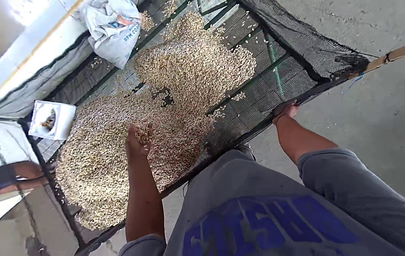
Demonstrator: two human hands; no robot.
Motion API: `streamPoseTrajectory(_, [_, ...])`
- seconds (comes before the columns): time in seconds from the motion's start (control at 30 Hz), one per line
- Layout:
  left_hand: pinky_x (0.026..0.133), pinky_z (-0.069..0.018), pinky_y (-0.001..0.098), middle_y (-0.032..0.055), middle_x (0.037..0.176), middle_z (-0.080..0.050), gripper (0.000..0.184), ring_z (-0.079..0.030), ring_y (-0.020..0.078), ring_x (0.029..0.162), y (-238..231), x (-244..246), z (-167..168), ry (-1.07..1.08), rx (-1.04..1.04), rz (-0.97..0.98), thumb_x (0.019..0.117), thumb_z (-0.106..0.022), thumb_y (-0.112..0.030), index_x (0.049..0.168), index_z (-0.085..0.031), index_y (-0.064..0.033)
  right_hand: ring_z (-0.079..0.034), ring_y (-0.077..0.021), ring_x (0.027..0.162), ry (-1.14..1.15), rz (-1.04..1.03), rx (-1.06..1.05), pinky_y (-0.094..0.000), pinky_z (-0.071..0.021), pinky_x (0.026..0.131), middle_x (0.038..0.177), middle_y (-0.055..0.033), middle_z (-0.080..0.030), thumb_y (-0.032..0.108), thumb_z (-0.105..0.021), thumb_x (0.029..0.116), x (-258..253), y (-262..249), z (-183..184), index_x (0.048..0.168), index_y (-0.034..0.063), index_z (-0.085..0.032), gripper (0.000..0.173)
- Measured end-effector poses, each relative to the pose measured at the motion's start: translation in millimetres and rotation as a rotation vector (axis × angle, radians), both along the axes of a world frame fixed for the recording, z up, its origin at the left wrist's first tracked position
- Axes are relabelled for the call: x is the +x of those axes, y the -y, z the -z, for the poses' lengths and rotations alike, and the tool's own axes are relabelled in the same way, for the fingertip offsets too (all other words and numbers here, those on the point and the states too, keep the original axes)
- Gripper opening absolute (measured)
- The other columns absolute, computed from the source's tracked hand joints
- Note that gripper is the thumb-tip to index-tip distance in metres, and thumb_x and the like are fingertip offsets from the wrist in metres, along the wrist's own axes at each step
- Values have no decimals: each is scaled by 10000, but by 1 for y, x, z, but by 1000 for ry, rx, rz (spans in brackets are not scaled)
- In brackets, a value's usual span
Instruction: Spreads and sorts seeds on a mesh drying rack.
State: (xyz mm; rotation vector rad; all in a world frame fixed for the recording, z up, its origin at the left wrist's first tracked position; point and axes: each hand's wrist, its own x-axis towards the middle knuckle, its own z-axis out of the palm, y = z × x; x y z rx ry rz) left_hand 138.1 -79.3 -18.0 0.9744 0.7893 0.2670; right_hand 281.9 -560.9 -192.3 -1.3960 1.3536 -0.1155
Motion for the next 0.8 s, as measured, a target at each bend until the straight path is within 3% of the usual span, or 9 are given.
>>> streamPoseTrajectory(0.2, [837, -638, 352, 130, 1198, -689, 339, -730, 250, 1031, -17, -9, -14, 80, -49, 29, 1124, -372, -321, 1331, -524, -100, -559, -237, 1301, 48, 47, -5, -422, -478, 1055, 1411, -155, -564, 368, -281, 1129, -2, -6, 1, 1495, 66, -438, 500])
streamPoseTrajectory(0.27, [910, -624, 409, 162, 1209, -685, 297, -718, 291, 1088, -18, -6, -15, 122, -68, 36, 1123, -376, -220, 1337, -513, -64, -510, -255, 1376, 41, 34, -12, -436, -442, 1111, 1485, -170, -517, 363, -269, 1128, -6, -8, -1, 1537, 65, -386, 519])
streamPoseTrajectory(0.33, [937, -608, 437, 138, 1186, -684, 299, -712, 281, 1077, -16, -4, -15, 161, -66, 76, 1114, -340, -161, 1352, -499, -74, -493, -279, 1397, 38, 6, -5, -459, -445, 1113, 1534, -185, -467, 384, -244, 1130, -13, -9, 7, 1571, 69, -324, 548])
streamPoseTrajectory(0.4, [897, -617, 422, 109, 1167, -702, 342, -724, 252, 1026, -15, 0, -15, 207, -51, 130, 1109, -328, -203, 1379, -508, -96, -564, -312, 1296, 41, 7, 18, -519, -523, 998, 1477, -200, -495, 419, -246, 1119, -17, -9, 21, 1558, 80, -327, 561])
streamPoseTrajectory(0.47, [904, -614, 456, 141, 1228, -678, 386, -711, 293, 1062, -16, 4, -13, 278, -98, 186, 1100, -352, -294, 1389, -509, -92, -587, -312, 1258, 31, -14, 9, -520, -534, 971, 1437, -203, -525, 423, -276, 1115, -16, -8, 24, 1535, 67, -362, 558])
streamPoseTrajectory(0.53, [929, -597, 501, 144, 1259, -660, 446, -689, 313, 1106, -13, 10, -13, 290, -140, 178, 1101, -348, -413, 1368, -525, -103, -567, -298, 1285, 41, -13, 2, -504, -513, 1005, 1441, -199, -525, 397, -261, 1115, -13, -7, 20, 1521, 50, -387, 548])
streamPoseTrajectory(0.63, [899, -616, 443, 145, 1245, -678, 551, -704, 303, 1100, -11, 16, -17, 279, -140, 167, 1108, -271, -490, 1331, -565, -81, -542, -275, 1326, 63, -9, -33, -471, -487, 1052, 1441, -198, -534, 332, -293, 1116, -10, -8, 12, 1500, 28, -419, 506])
streamPoseTrajectory(0.7, [932, -606, 407, 149, 1271, -674, 411, -695, 292, 1132, -19, 13, -20, 330, -82, 179, 1119, -351, -345, 1350, -542, -64, -535, -275, 1337, 50, -20, -49, -457, -476, 1069, 1445, -198, -535, 315, -294, 1116, -8, -7, 11, 1492, 18, -431, 498])
streamPoseTrajectory(0.8, [918, -615, 385, 137, 1243, -699, 336, -716, 272, 1093, -31, 6, -33, 299, 96, 134, 1014, -495, -22, 1344, -542, -66, -526, -273, 1349, 74, 4, -30, -464, -478, 1069, 1457, -187, -527, 334, -276, 1119, -8, -4, 13, 1503, 37, -424, 507])
